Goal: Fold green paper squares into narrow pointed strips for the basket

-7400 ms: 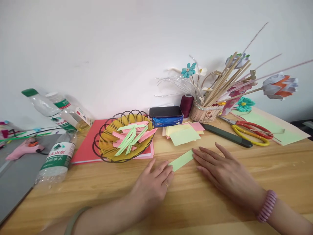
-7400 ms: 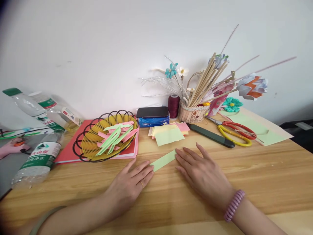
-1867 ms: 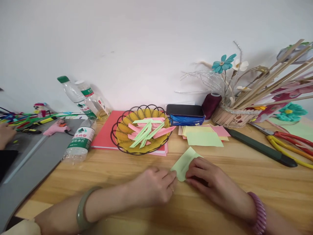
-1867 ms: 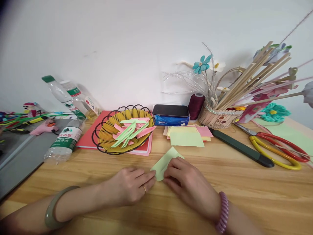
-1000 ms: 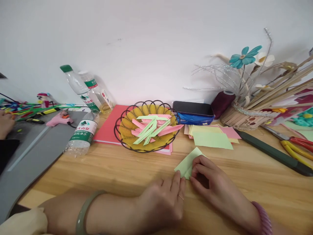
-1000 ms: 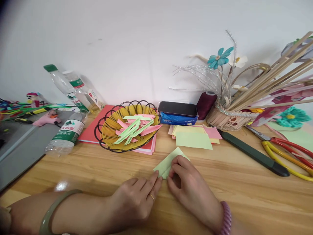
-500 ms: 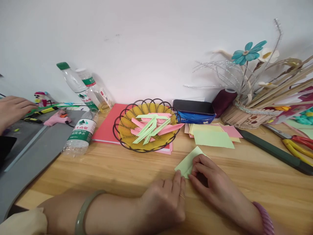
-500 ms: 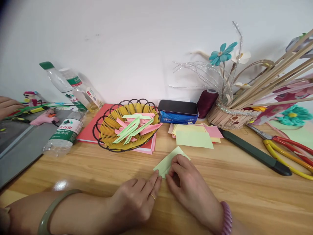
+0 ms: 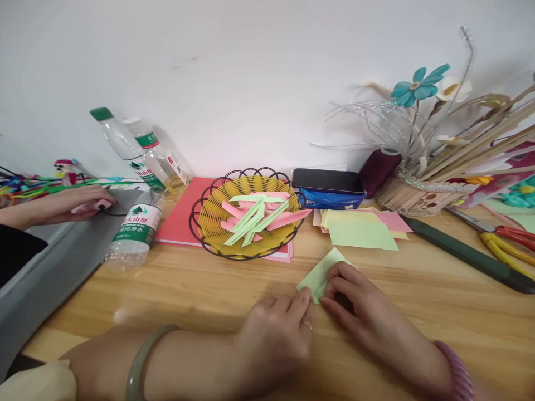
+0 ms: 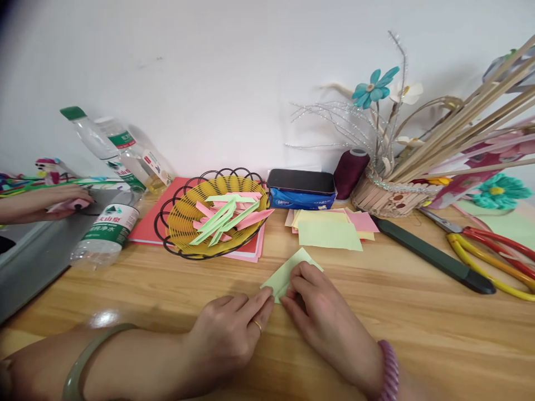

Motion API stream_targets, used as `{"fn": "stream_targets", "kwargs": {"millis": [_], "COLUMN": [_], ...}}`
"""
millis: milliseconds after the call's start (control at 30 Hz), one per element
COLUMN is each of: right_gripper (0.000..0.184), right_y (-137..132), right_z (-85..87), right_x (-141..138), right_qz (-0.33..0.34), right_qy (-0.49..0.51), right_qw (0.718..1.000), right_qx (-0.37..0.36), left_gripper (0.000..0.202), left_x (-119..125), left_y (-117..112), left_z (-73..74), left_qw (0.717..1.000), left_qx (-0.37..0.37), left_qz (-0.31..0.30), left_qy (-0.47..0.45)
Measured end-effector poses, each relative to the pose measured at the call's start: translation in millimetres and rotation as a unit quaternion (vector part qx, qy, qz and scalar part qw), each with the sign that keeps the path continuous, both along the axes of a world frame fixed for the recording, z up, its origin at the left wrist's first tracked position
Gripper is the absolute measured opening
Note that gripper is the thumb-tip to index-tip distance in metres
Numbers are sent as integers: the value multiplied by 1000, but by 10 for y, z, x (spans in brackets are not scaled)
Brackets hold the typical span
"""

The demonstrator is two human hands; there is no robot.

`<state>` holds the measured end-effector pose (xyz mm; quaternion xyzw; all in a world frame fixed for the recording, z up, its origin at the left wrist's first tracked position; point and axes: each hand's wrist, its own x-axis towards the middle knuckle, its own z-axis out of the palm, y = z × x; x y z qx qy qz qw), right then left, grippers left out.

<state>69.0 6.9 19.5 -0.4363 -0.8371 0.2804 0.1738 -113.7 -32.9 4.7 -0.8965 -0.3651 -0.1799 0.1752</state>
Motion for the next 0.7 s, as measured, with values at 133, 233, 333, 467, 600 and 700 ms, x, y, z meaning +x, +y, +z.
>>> {"fn": "stream_targets", "kwargs": {"millis": [133,233,333,467,600,700], "right_gripper": [15,15,15,16,16,17], "right_y": [5,10,13,21,24,20], "right_z": [-21,-24,-12,4,5,5], "right_x": [3,-4,-15,-24,-28,-32], "right_qz": [4,-1,-6,-12,-13,-19], "right_qy": [-10,-4,-7,-14,-9,-10], "right_qw": [1000,1000,1000,1000,1000,1000], "right_qx": [-3,-4,-5,-4,3,3], "left_gripper": [29,27,26,26,28,28], "left_x": [-15,-15,-12,-17,-13,-2], "left_y": [-4,-14,-25,-29,-23,-21], "left_z": [-7,3,22,41,36,30], "left_qw": [1000,1000,999,998,998,999], "left_qx": [0,12,31,42,39,42], "left_qz": [-10,-19,-24,-28,-22,-13], "left_qy": [-4,18,23,35,45,20]}}
